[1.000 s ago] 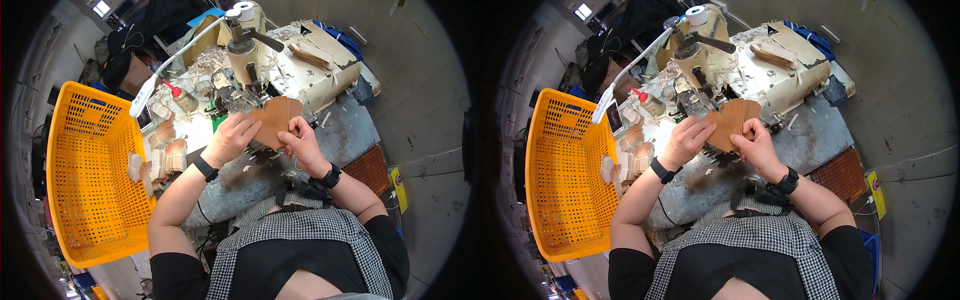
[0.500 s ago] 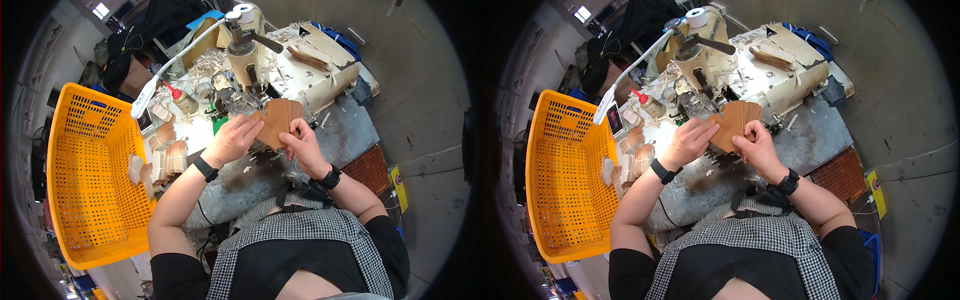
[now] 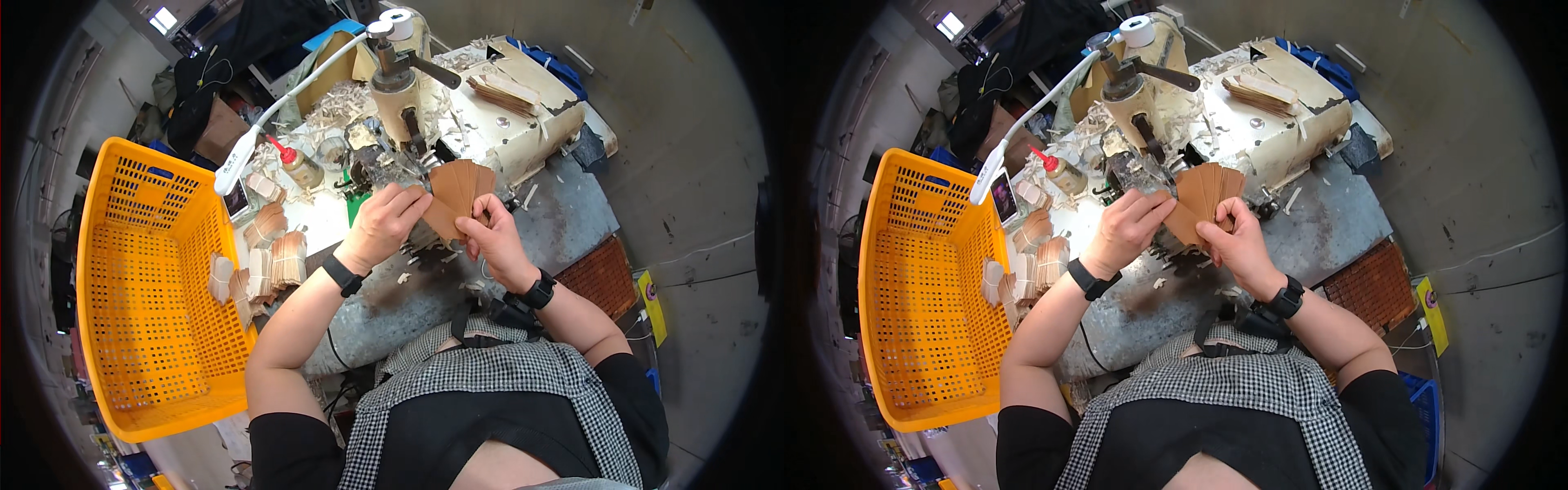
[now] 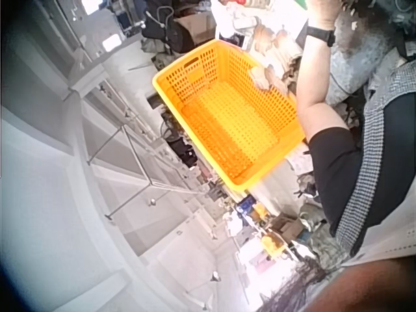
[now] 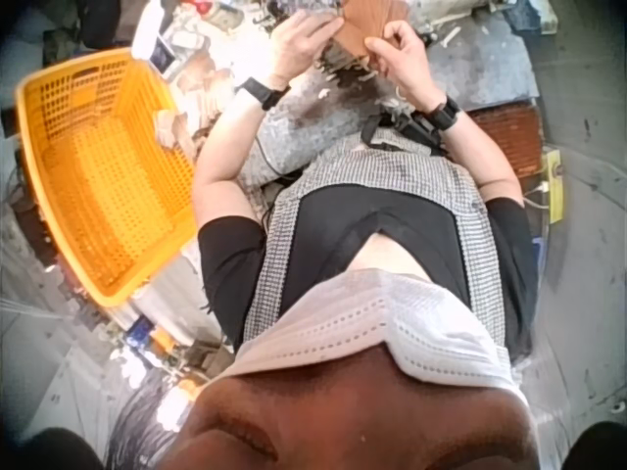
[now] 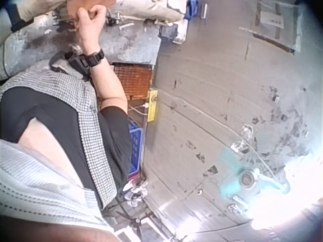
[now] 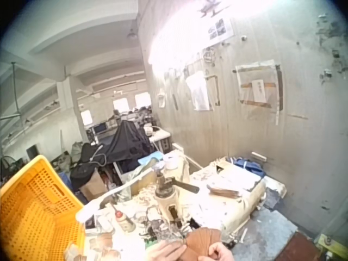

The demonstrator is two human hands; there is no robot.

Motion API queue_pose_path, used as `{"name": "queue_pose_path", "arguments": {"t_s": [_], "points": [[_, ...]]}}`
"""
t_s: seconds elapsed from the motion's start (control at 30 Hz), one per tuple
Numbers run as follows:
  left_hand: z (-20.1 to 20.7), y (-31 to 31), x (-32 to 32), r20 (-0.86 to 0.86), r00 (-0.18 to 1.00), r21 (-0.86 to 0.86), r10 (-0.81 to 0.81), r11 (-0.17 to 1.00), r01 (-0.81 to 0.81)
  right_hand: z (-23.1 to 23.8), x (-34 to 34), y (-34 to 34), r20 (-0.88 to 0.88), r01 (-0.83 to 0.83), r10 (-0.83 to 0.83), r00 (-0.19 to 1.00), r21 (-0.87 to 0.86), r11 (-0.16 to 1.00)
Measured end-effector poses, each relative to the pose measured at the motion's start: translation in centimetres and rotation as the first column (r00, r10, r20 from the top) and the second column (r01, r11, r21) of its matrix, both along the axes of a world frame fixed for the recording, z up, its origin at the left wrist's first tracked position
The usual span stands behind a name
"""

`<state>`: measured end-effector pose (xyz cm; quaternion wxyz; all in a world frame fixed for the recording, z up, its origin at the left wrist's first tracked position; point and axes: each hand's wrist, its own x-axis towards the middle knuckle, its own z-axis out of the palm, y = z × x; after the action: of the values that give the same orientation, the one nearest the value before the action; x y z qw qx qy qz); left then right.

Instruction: Skiving the edges of leather shoe components using a specialized machine.

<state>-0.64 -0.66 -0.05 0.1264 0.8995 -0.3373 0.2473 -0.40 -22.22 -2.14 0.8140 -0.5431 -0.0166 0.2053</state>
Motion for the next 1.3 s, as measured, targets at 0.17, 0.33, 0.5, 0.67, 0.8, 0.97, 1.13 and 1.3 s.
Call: {"name": "queue_pose_path", "arguments": {"t_s": [0.17, 0.33, 0.5, 0.67, 0.8, 0.97, 1.13, 1.3], "points": [[-0.5, -0.1, -0.2, 0.019, 1.000, -0.087, -0.009, 0.996, 0.010, -0.1, 0.0, -0.1, 0.016, -0.006, 0.006, 1.000, -0.006, 1.000], [-0.6, -1.6, 0.0, 0.023, 1.000, -0.178, -0.012, 0.984, 0.016, 0.4, 0.3, -0.4, -0.018, 0.037, -0.038, 0.999, -0.024, 0.999], [0.7, -5.4, -1.3, -0.007, 0.986, -0.244, -0.168, 0.956, 0.161, -0.7, 0.9, -6.2, 0.611, 0.162, 0.084, 0.787, -0.337, 0.928], [-1.5, -11.3, -0.5, -0.239, 0.920, -0.126, -0.311, 0.949, 0.289, -2.7, 0.4, -12.6, 0.641, 0.167, 0.601, 0.477, -0.738, 0.654], [-7.0, -14.8, 1.0, -0.393, 0.864, 0.089, -0.315, 0.922, 0.376, -7.5, -1.4, -15.3, 0.495, 0.198, 0.708, 0.503, -0.864, 0.463], [-11.1, -15.2, 2.0, -0.432, 0.831, -0.055, -0.349, 0.930, 0.362, -8.5, -3.6, -15.8, 0.586, 0.375, 0.440, 0.681, -0.794, 0.478], [-11.2, -15.6, 1.5, -0.399, 0.857, 0.019, -0.326, 0.932, 0.363, -9.9, -4.1, -14.4, 0.707, 0.572, 0.400, 0.583, -0.707, 0.416], [-7.8, -14.0, 1.1, -0.604, 0.720, -0.217, -0.343, 0.939, 0.266, -6.6, -2.7, -14.1, 0.568, 0.263, 0.313, 0.762, -0.711, 0.652]]}}
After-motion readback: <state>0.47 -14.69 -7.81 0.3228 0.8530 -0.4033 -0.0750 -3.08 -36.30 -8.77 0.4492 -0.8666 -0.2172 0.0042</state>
